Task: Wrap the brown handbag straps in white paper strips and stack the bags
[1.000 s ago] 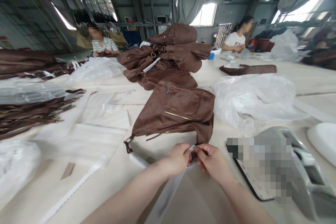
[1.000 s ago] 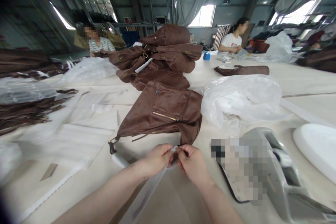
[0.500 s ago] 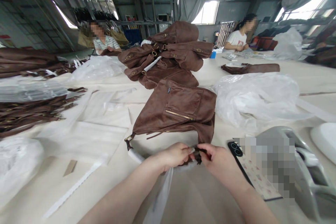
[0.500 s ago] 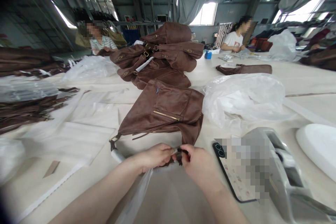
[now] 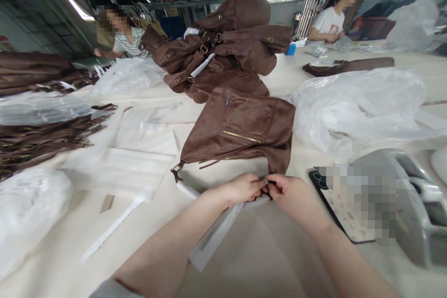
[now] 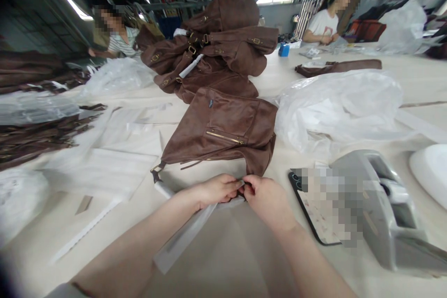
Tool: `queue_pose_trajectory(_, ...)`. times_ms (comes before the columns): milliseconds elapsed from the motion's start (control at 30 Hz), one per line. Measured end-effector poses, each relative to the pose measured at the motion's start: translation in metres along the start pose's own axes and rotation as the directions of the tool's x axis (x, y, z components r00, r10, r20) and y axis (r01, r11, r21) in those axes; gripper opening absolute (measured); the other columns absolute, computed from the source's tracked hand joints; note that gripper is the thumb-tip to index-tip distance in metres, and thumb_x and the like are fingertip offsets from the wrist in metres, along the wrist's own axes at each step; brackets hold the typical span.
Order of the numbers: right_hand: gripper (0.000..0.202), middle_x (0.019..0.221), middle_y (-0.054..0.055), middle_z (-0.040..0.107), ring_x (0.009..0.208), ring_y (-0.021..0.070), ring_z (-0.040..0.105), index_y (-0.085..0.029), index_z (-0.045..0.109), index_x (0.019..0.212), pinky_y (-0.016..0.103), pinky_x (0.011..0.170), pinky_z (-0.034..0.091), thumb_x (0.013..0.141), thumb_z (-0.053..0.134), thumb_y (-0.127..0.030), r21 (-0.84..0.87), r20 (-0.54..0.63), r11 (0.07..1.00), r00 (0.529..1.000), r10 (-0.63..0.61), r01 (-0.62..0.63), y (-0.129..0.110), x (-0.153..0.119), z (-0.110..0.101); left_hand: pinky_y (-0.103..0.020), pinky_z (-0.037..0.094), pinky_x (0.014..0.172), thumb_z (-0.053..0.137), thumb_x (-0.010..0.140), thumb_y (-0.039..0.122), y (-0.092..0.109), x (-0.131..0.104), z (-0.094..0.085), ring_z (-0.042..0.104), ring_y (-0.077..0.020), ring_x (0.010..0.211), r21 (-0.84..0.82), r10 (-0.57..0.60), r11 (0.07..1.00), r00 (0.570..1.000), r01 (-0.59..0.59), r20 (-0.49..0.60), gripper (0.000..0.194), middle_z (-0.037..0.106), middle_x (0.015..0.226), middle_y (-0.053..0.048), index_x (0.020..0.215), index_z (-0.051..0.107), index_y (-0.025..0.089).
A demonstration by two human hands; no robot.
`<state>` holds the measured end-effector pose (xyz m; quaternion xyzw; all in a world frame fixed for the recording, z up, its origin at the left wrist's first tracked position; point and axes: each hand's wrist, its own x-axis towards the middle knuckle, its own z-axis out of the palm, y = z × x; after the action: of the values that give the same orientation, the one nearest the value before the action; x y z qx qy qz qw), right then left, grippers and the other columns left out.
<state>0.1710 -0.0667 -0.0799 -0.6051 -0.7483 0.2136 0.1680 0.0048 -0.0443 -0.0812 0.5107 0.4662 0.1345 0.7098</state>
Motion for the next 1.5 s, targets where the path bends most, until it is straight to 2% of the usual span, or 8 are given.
queue_pose_trajectory(200, 0.026, 0.076, 0.003, 0.073, 0.063, 0.0151, 0.064, -0.024, 0.069, 0.102, 0.023, 0.057, 0.042, 0.082, 0.052, -0.024, 0.022, -0.013, 0.999, 0.999, -0.029, 0.030, -0.009, -0.007, -0.016, -0.023, 0.016, 0.045, 0.048, 0.079, 0.055, -0.002, 0.003, 0.002, 0.025, -0.0063, 0.043, 0.068, 0.030, 0.997, 0.999, -0.029, -0.011, 0.040, 0.032, 0.051, 0.009, 0.073, 0.051, 0.016)
queue_pose_trajectory(367, 0.022, 0.069, 0.001, 0.068, 0.057, 0.0132, 0.059, -0.021, 0.066, 0.100, 0.022, 0.056, 0.044, 0.086, 0.050, -0.027, 0.120, -0.297, 0.992, 0.955, 0.004, 0.033, -0.026, -0.049, -0.071, -0.023, 0.016, 0.044, 0.047, 0.065, 0.071, -0.010, 0.008, -0.001, 0.026, -0.0082, 0.045, 0.214, 0.046, 0.976, 0.996, -0.029, -0.073, 0.052, 0.032, 0.050, 0.008, 0.066, 0.043, 0.019)
queue_pose_trajectory(567, 0.025, 0.090, 0.009, 0.068, 0.075, 0.0205, 0.061, -0.019, 0.066, 0.086, 0.030, 0.069, 0.045, 0.086, 0.048, -0.037, -0.119, -0.779, 0.894, 0.599, 0.186, -0.433, 0.044, -0.122, -0.136, -0.021, 0.020, 0.047, 0.041, 0.061, 0.076, -0.006, 0.010, 0.000, 0.027, -0.0091, 0.048, 0.243, 0.071, 0.969, 0.995, -0.051, -0.076, 0.057, 0.034, 0.053, 0.006, 0.066, 0.042, 0.020)
queue_pose_trajectory(667, 0.041, 0.093, 0.013, 0.068, 0.074, 0.0234, 0.062, -0.017, 0.071, 0.089, 0.035, 0.067, 0.046, 0.086, 0.043, -0.047, -0.022, -0.686, 0.793, 0.586, 0.431, -0.609, 0.105, -0.148, -0.156, -0.021, 0.018, 0.046, 0.041, 0.057, 0.078, -0.003, 0.007, 0.002, 0.024, -0.0084, 0.047, 0.229, 0.056, 0.973, 0.995, -0.036, -0.081, 0.059, 0.031, 0.051, 0.007, 0.066, 0.042, 0.020)
queue_pose_trajectory(767, 0.048, 0.080, 0.010, 0.070, 0.073, 0.0227, 0.063, -0.015, 0.074, 0.084, 0.034, 0.067, 0.050, 0.083, 0.045, -0.054, 0.336, -0.401, 0.777, 0.666, 0.629, -0.532, 0.143, -0.163, -0.161, -0.021, 0.014, 0.045, 0.042, 0.056, 0.079, -0.004, 0.009, 0.001, 0.019, -0.0077, 0.045, 0.234, 0.054, 0.972, 0.995, -0.033, -0.082, 0.059, 0.027, 0.048, 0.009, 0.066, 0.042, 0.020)
queue_pose_trajectory(1033, 0.033, 0.081, 0.007, 0.070, 0.083, 0.0226, 0.062, -0.015, 0.071, 0.076, 0.035, 0.080, 0.048, 0.069, 0.069, -0.047, 0.591, -0.371, 0.761, 0.747, 0.551, -0.267, 0.140, -0.166, -0.152, -0.022, 0.013, 0.046, 0.043, 0.057, 0.082, -0.011, 0.010, -0.003, 0.020, -0.0085, 0.046, 0.226, 0.109, 0.970, 0.993, -0.095, -0.051, 0.062, 0.028, 0.052, 0.008, 0.068, 0.042, 0.020)
queue_pose_trajectory(1233, 0.033, 0.088, 0.007, 0.069, 0.086, 0.0229, 0.063, -0.017, 0.067, 0.073, 0.032, 0.076, 0.049, 0.067, 0.070, -0.049, 0.628, -0.509, 0.756, 0.636, 0.580, -0.186, 0.135, -0.182, -0.138, -0.022, 0.014, 0.045, 0.041, 0.059, 0.081, -0.011, 0.007, -0.003, 0.020, -0.0086, 0.045, 0.275, 0.096, 0.959, 0.992, -0.071, -0.076, 0.061, 0.028, 0.052, 0.008, 0.067, 0.042, 0.020)
queue_pose_trajectory(1500, 0.030, 0.061, 0.006, 0.069, 0.057, 0.0267, 0.066, -0.022, 0.066, 0.075, 0.035, 0.052, 0.049, 0.065, 0.062, -0.051, 0.387, -0.461, 0.654, 0.478, 0.748, -0.650, 0.159, -0.225, -0.110, -0.023, 0.021, 0.045, 0.031, 0.068, 0.079, -0.008, -0.001, 0.005, 0.027, -0.0103, 0.045, 0.410, 0.142, 0.909, 0.981, -0.078, -0.129, 0.063, 0.032, 0.050, 0.007, 0.071, 0.049, 0.019)
